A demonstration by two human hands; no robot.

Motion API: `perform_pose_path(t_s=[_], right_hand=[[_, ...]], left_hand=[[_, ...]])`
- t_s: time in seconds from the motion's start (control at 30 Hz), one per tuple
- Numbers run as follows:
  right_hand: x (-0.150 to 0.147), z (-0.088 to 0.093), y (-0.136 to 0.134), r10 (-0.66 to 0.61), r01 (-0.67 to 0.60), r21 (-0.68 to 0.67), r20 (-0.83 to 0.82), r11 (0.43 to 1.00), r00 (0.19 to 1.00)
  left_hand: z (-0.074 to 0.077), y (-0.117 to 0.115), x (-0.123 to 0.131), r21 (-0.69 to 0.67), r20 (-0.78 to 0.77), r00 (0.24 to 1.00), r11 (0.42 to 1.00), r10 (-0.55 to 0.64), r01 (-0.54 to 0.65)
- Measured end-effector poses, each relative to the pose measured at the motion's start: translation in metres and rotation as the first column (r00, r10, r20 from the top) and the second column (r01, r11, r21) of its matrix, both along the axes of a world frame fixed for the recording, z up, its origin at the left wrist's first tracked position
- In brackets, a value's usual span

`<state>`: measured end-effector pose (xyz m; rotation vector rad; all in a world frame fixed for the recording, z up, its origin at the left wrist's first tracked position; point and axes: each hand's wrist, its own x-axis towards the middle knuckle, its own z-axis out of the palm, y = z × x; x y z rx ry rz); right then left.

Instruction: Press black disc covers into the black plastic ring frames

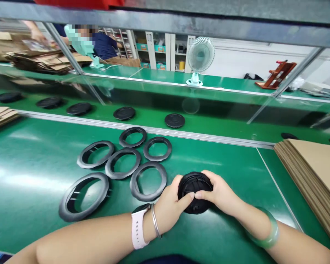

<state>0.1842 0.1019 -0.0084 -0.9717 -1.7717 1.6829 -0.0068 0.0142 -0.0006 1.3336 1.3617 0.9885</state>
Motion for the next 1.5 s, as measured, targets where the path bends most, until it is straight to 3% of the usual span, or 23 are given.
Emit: perform_pose_path(t_s=[0.1,0.13,0.2,0.27,0.37,0.47,0.53,0.6,0.67,0.73,0.77,0.8,0.87,0.97,1.0,1.03,1.07,1.1,1.13,1.2,1.23,1.37,1.5], right_hand=[[0.003,-0.005,0.018,-0.115,0.082,-0.160,-0.208,0.984,0.971],[0.005,-0.006,0.026,-0.203,0.138,-0.235,-0.280,0.962,0.938],[0.009,-0.010,0.040,-0.368,0.228,-0.372,-0.368,0.900,0.854],[0.014,-0.015,0.051,-0.463,0.262,-0.461,-0.401,0.848,0.791],[0.019,-0.020,0.059,-0.524,0.273,-0.527,-0.414,0.805,0.745],[0.021,-0.024,0.059,-0.538,0.261,-0.561,-0.411,0.786,0.736],[0.022,-0.024,0.060,-0.540,0.245,-0.577,-0.419,0.779,0.730],[0.024,-0.024,0.061,-0.533,0.225,-0.581,-0.435,0.782,0.726],[0.026,-0.025,0.063,-0.509,0.205,-0.567,-0.452,0.798,0.732],[0.027,-0.027,0.064,-0.484,0.195,-0.541,-0.464,0.818,0.742],[0.026,-0.028,0.065,-0.477,0.199,-0.526,-0.468,0.827,0.744],[0.025,-0.028,0.066,-0.474,0.213,-0.504,-0.473,0.837,0.742],[0.020,-0.027,0.076,-0.472,0.279,-0.414,-0.499,0.867,0.726],[0.012,-0.018,0.112,-0.439,0.488,-0.058,-0.540,0.871,0.718],[0.012,-0.015,0.129,-0.436,0.572,0.129,-0.522,0.810,0.734],[0.014,-0.012,0.147,-0.454,0.629,0.342,-0.468,0.698,0.758],[0.017,-0.011,0.164,-0.480,0.589,0.553,-0.346,0.590,0.806],[0.021,-0.011,0.179,-0.513,0.467,0.711,-0.173,0.525,0.841],[0.025,-0.012,0.190,-0.543,0.328,0.800,-0.004,0.503,0.840],[0.031,-0.017,0.201,-0.562,0.134,0.838,0.228,0.529,0.795],[0.032,-0.020,0.201,-0.562,0.103,0.837,0.265,0.538,0.783],[0.029,-0.026,0.182,-0.494,0.129,0.854,0.162,0.504,0.854],[0.020,-0.020,0.172,-0.310,0.096,0.829,0.097,0.552,0.946]], left_hand=[[0.009,-0.008,-0.002,0.056,0.033,0.996,0.996,-0.077,0.075],[0.013,-0.011,-0.003,0.104,-0.037,0.994,0.989,-0.104,0.108],[0.023,-0.016,-0.004,0.212,-0.347,0.933,0.960,-0.099,0.181],[0.033,-0.019,-0.006,0.252,-0.696,0.718,0.930,-0.018,0.268],[0.046,-0.017,-0.014,0.148,-0.925,0.379,0.938,0.019,0.314],[0.051,-0.014,-0.021,0.039,-0.983,0.185,0.964,-0.011,0.262],[0.047,-0.014,-0.020,-0.033,-0.991,0.121,0.975,-0.061,0.220],[0.038,-0.018,-0.013,-0.061,-0.973,0.198,0.957,-0.121,0.284],[0.026,-0.021,-0.004,0.057,-0.868,0.463,0.893,-0.176,0.446],[0.015,-0.019,0.002,0.248,-0.537,0.792,0.843,-0.290,0.477],[0.010,-0.015,0.003,0.294,-0.276,0.899,0.860,-0.341,0.417],[0.006,-0.010,0.003,0.278,0.011,0.936,0.901,-0.351,0.334],[-0.001,0.004,-0.001,0.093,0.499,0.837,0.974,-0.225,0.206],[-0.007,0.023,-0.010,-0.204,0.796,0.603,0.963,0.057,0.178],[-0.008,0.028,-0.013,-0.260,0.823,0.556,0.948,0.118,0.183],[-0.008,0.030,-0.015,-0.294,0.836,0.526,0.937,0.155,0.192],[-0.008,0.032,-0.018,-0.310,0.844,0.508,0.930,0.174,0.196],[-0.007,0.033,-0.019,-0.322,0.846,0.499,0.927,0.189,0.194],[-0.007,0.033,-0.020,-0.332,0.844,0.497,0.924,0.201,0.191],[-0.005,0.032,-0.022,-0.357,0.838,0.497,0.915,0.224,0.190],[-0.005,0.031,-0.022,-0.366,0.836,0.498,0.911,0.232,0.190],[-0.004,0.032,-0.023,-0.387,0.828,0.502,0.902,0.250,0.189],[-0.001,0.033,-0.024,-0.384,0.824,0.527,0.889,0.208,0.250]])
